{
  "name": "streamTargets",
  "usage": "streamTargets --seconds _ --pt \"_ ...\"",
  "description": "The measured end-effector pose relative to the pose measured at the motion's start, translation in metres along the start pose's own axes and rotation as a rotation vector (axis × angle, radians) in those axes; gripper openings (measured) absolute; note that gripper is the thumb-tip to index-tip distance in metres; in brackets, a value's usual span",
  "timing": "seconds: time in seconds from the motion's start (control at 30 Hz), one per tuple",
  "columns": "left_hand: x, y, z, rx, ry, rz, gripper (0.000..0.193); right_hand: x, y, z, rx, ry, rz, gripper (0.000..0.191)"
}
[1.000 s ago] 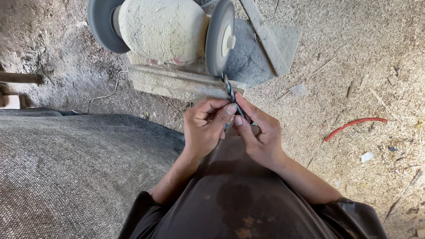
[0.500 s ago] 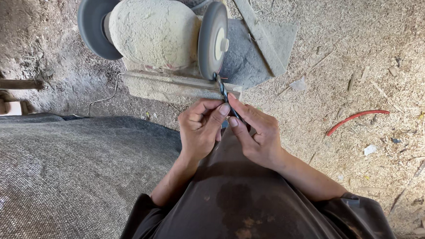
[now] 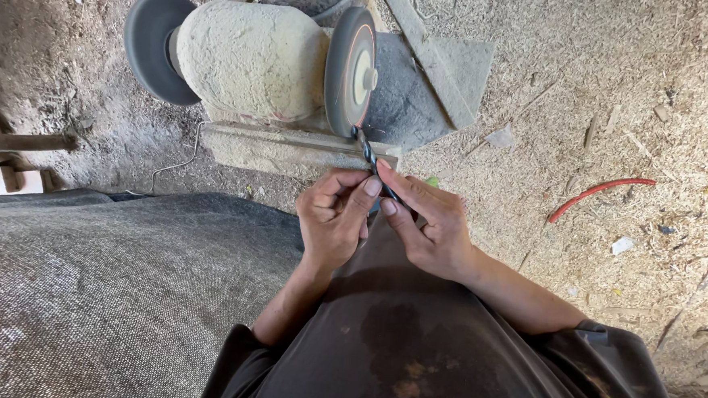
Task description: The person approaches a bench grinder and sharpens a drill bit by pressing it against the spinning wheel. They repeatedly adjust the drill bit's angle and position to grind different facets, producing visible sparks throughout the process.
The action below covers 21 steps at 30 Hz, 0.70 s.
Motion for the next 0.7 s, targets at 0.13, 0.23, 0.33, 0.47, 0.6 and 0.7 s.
streamTargets --seconds 0.13,0.23,0.33,0.47,0.6,0.7 --pt "0.003 0.0 0.0 -0.008 0.032 0.022 0.012 -0.002 0.0 -0.001 0.012 0.037 -0.001 0.054" --pt "0.007 0.0 0.0 0.001 -0.004 -0.012 0.013 -0.002 -0.001 -0.001 0.011 0.051 -0.035 0.055" --pt "0.006 -0.001 -0.001 0.016 0.014 0.023 0.012 -0.006 -0.005 0.0 0.003 -0.006 0.003 0.055" --pt "0.002 -0.002 0.0 0.033 0.037 0.032 0.012 -0.004 -0.011 0.005 -0.067 0.016 -0.071 0.053" --pt "-0.002 -0.001 0.0 0.02 0.082 0.02 0.013 -0.005 -0.011 0.008 -0.078 -0.029 -0.021 0.053" --pt "-0.004 0.001 0.0 0.013 0.066 0.004 0.013 -0.002 -0.008 0.006 -0.058 0.01 -0.022 0.053"
Point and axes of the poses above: each hand's wrist, its own y-axis towards the middle knuckle, its own z-axis out of the palm, x = y × z, the point moved 4 cm from there along y, towards the middle knuckle, and after that the axes turned 6 degrees about -x, right-handed, at the moved point
